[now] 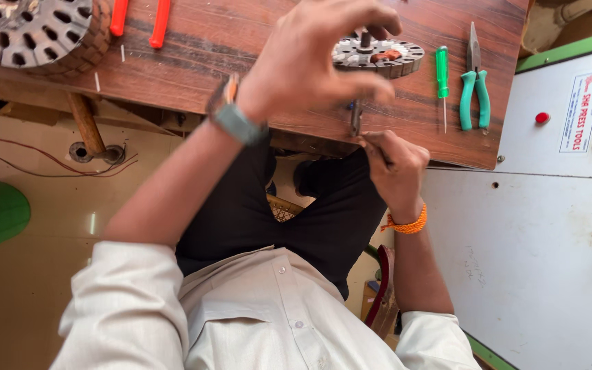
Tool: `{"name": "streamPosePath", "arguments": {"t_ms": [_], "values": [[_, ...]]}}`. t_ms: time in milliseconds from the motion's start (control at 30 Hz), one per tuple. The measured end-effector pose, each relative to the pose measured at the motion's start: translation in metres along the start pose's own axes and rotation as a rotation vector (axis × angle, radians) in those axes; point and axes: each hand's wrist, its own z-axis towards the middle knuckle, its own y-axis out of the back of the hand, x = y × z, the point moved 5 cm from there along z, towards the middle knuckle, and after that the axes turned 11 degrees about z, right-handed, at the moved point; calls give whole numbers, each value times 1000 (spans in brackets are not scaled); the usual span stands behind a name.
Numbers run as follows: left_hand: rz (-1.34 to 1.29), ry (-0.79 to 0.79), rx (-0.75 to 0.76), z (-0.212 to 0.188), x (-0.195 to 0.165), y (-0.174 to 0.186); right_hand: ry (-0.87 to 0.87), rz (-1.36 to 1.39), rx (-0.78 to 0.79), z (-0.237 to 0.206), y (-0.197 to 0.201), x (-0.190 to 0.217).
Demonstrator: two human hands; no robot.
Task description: The person sits at a workbench arranging small orange and white components into the pockets of a circular metal die plate, pressing them into place by hand and with a green screwdriver. They reposition the die, use pliers and a marker at points, and finally reach below the bench to store or retrieve items.
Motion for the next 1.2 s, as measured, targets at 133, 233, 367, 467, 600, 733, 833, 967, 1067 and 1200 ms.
{"name": "streamPosePath", "arguments": {"t_ms": [133,233,367,467,600,733,833,967,1067,1200], "values": [[419,155,25,-18,-22,-19,-78,28,-62,-4,22,-15],[512,138,-44,-27,-22,-29,-72,-32,-99,3,44,-20],[519,121,-75,-37,-22,-33,-42,-80,-159,16,73,-11],[523,114,-77,-40,-22,-32,56,-69,-144,33,81,4],[507,121,-85,-41,-23,-30,219,-82,-94,59,80,25],[432,161,-116,-41,-23,-27,292,-97,-67,83,74,35],[387,157,-120,-40,-24,-25,351,-99,-44,98,67,36],[349,146,-138,-40,-24,-25,437,-173,-12,114,61,31],[362,149,-129,-41,-24,-26,437,-257,19,123,56,15],[387,149,-120,-41,-23,-26,373,-428,41,133,50,-21]]}}
